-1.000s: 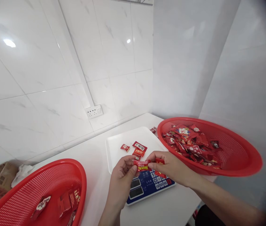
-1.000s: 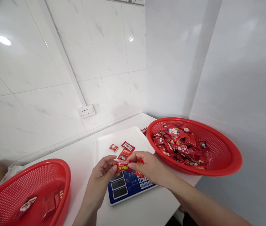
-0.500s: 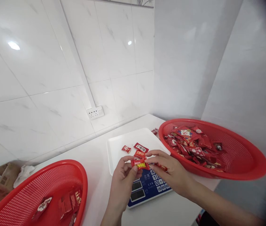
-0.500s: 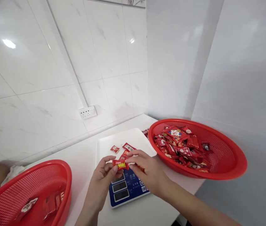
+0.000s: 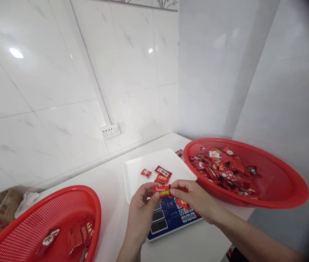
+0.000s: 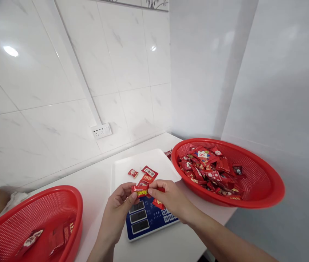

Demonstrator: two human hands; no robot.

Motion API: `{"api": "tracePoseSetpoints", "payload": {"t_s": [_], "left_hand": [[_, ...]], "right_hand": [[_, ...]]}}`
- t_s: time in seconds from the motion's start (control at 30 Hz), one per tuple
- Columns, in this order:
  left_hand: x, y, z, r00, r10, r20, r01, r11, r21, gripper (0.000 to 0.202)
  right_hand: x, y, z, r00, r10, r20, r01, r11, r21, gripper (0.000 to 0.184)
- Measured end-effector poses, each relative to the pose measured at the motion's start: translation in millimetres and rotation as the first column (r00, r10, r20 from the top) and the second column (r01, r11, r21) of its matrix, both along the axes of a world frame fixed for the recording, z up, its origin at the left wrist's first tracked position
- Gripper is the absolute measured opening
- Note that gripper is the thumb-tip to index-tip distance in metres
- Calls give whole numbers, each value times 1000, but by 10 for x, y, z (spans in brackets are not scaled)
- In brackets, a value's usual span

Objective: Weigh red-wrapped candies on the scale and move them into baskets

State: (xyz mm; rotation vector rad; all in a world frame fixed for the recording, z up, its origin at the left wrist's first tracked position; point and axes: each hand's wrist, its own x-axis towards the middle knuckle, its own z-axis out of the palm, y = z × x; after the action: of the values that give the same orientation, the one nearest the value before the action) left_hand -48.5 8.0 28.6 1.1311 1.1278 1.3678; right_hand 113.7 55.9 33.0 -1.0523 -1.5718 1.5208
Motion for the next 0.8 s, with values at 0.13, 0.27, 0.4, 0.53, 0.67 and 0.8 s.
{"api": "tracePoseSetpoints", "payload": {"t_s": [0.13, 0.27, 0.4, 0.53, 0.67, 0.8], "left_hand": [[-37, 10, -30, 997, 14, 77, -12, 1000, -28, 27], [-56, 26, -58, 990, -4, 140, 6, 1000, -15, 26], [-71, 40, -73, 984, -10, 180, 14, 1000, -18, 26], [-87, 40, -86, 985, 3, 171, 0, 1000, -17, 26], [-103, 40, -73, 992, 36, 122, -35, 999, -15, 26], [-122, 56, -37, 993, 107, 54, -107, 994, -6, 28]], "right_hand": [[-14, 2, -74, 997, 7, -80, -12, 998, -62, 23], [-53, 7, -105, 992, -24, -125, 5, 989, -150, 25], [-85, 8, -77, 983, -40, -179, -3, 972, -236, 27], [-96, 7, -76, 980, -49, -193, 0, 969, -248, 29], [-96, 9, -127, 983, -30, -183, -10, 977, -214, 30], [-84, 27, -166, 984, -43, -170, 18, 989, -147, 33]]}}
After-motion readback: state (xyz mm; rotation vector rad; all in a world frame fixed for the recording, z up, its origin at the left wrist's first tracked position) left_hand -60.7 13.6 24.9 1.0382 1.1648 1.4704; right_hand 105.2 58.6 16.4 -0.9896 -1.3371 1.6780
